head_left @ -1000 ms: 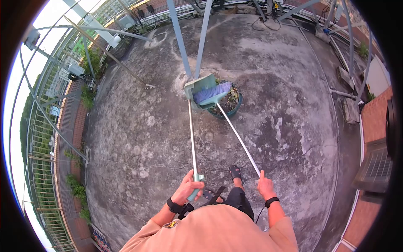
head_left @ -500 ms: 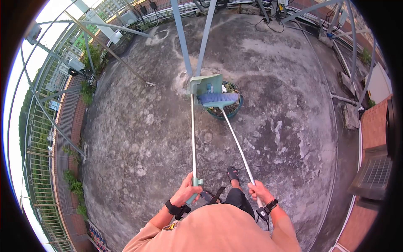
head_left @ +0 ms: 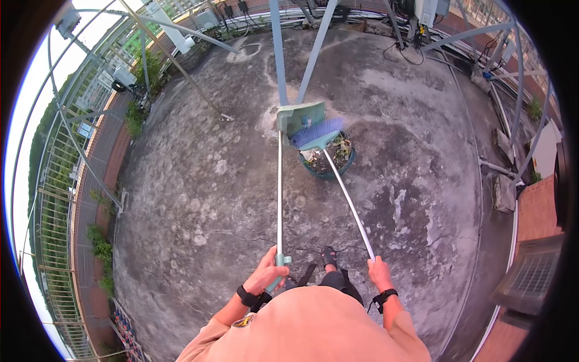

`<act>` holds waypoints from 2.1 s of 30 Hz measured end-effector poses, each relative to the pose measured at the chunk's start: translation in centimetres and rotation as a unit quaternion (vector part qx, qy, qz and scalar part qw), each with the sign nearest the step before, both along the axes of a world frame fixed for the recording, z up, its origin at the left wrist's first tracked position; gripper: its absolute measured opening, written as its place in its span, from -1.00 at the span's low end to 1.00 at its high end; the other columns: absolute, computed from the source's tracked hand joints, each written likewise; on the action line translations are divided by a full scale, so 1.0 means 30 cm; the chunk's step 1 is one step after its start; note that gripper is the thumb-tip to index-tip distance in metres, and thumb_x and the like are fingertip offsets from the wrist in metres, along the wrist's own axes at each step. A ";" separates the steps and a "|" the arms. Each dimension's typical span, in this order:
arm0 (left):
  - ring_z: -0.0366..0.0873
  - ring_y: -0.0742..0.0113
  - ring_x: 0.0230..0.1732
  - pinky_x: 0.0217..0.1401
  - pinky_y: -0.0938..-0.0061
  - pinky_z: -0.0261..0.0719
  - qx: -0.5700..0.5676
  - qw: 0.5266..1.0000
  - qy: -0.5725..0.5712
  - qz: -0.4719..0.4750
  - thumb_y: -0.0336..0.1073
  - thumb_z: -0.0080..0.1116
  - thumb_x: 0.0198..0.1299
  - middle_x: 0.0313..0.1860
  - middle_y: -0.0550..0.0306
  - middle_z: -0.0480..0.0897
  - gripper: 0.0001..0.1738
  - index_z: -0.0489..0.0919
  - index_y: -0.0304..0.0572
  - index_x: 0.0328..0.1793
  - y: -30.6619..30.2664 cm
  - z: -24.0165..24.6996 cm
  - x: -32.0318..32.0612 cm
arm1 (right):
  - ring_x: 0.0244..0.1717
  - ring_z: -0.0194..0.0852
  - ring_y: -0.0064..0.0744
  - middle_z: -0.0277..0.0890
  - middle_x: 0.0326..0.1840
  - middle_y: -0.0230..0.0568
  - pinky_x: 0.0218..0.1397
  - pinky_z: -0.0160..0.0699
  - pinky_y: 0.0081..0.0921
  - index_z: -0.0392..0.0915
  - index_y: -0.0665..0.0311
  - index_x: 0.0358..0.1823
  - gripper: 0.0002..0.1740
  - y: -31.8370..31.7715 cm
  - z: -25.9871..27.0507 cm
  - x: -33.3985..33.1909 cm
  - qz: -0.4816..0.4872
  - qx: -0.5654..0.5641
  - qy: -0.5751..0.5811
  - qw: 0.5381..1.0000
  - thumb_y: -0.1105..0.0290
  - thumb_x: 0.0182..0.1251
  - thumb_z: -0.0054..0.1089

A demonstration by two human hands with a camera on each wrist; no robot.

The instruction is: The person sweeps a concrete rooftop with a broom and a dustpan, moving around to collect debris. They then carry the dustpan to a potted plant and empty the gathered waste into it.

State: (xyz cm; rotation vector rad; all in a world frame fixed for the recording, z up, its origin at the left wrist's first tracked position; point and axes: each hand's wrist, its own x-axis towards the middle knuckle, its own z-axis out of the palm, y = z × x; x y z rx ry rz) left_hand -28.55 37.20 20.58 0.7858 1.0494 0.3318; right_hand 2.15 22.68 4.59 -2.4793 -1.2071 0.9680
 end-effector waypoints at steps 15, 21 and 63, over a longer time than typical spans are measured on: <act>0.37 0.46 -0.72 -0.83 0.59 0.27 0.031 0.999 0.027 0.015 -0.58 -0.02 -0.08 -0.47 0.19 0.38 -0.50 0.19 -0.22 0.05 -0.061 0.023 0.023 | -0.42 0.45 0.10 0.46 -0.55 0.09 -0.40 0.35 -0.04 0.29 0.26 -0.34 -0.78 -0.071 0.074 0.198 0.055 0.069 -0.151 0.985 0.26 0.14 0.01; 0.37 0.48 -0.70 -0.76 0.62 0.31 0.035 0.999 0.030 -0.012 -0.59 -0.02 -0.07 -0.46 0.20 0.38 -0.45 0.18 -0.20 0.12 -0.076 0.058 0.015 | -0.41 0.45 0.15 0.47 -0.55 0.09 -0.34 0.33 0.01 0.24 0.28 -0.31 -0.76 0.014 0.027 0.251 0.133 0.039 -0.141 0.980 0.30 0.14 0.02; 0.42 0.51 -0.46 -0.44 0.62 0.40 0.070 0.993 0.069 0.068 -0.57 0.04 -0.08 -0.38 0.23 0.40 -0.38 0.19 -0.23 0.20 -0.079 0.046 0.068 | -0.43 0.45 0.16 0.46 -0.54 0.11 -0.37 0.35 -0.01 0.26 0.31 -0.37 -0.77 -0.039 -0.005 0.475 0.107 0.044 -0.177 0.977 0.31 0.16 0.04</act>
